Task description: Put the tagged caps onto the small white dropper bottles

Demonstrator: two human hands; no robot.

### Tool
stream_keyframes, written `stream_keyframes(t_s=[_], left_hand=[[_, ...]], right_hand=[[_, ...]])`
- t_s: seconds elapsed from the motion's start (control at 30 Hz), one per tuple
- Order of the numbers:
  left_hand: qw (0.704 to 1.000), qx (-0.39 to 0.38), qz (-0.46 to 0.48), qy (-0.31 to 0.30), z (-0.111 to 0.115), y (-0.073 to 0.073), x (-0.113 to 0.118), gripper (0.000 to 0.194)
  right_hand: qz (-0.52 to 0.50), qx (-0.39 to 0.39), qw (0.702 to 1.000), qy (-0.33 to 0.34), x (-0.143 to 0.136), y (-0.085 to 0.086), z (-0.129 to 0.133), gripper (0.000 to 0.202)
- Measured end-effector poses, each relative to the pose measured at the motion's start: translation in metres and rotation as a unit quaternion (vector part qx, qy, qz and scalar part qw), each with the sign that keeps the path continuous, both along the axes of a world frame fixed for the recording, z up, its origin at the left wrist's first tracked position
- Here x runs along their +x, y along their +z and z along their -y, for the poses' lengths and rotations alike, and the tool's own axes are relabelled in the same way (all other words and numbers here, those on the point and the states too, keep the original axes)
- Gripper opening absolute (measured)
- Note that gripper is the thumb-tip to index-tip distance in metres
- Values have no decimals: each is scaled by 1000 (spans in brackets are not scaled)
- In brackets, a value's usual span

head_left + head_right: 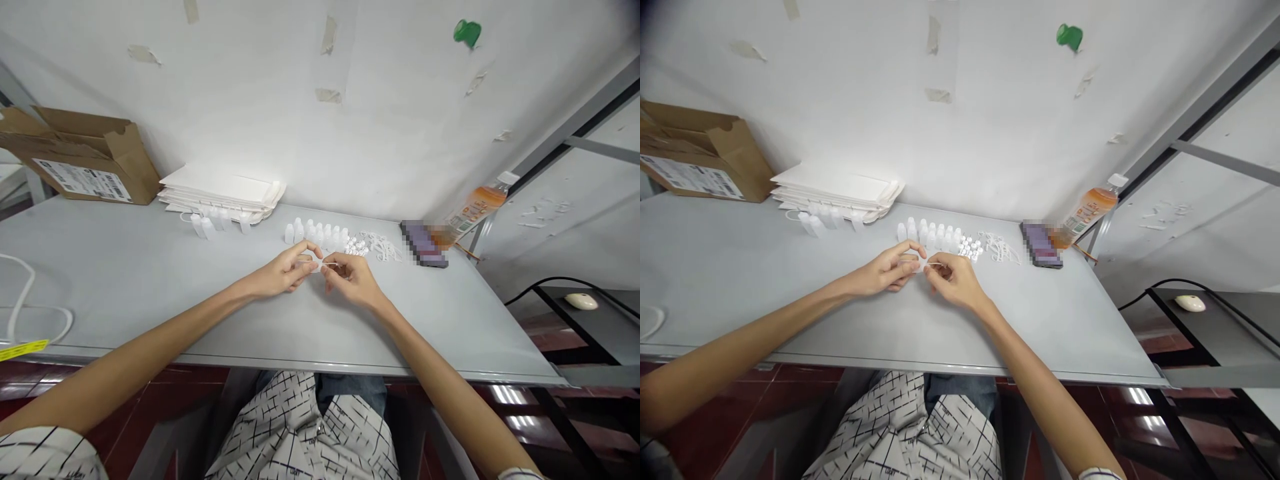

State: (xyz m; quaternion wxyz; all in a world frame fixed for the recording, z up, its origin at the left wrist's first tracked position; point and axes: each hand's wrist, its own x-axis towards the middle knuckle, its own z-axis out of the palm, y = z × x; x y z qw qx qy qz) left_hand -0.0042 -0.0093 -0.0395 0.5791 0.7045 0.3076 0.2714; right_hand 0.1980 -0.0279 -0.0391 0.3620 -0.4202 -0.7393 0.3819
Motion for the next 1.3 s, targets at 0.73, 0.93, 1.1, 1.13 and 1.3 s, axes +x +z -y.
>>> stream_keyframes(t_s=[0.73,0.93,1.1,1.13,1.3], left_hand=[[991,88,-8,102,-1,1,3,39],[994,69,29,84,-4,2,0,39],[989,97,24,105,-5,1,-2,43],[989,103,21,106,-5,1,-2,43],[975,186,9,118,-7,-1,-2,36]], right_hand=[[-11,111,991,-68,-2,3,-1,16],[-64,54,995,-51,-3,0,-1,17],[-148,-2,989,-10,-4,-6,-2,25],[-158,-6,987,-5,-5,-7,-2,26],[-209,-30,977,3,-8,-5,-1,28]])
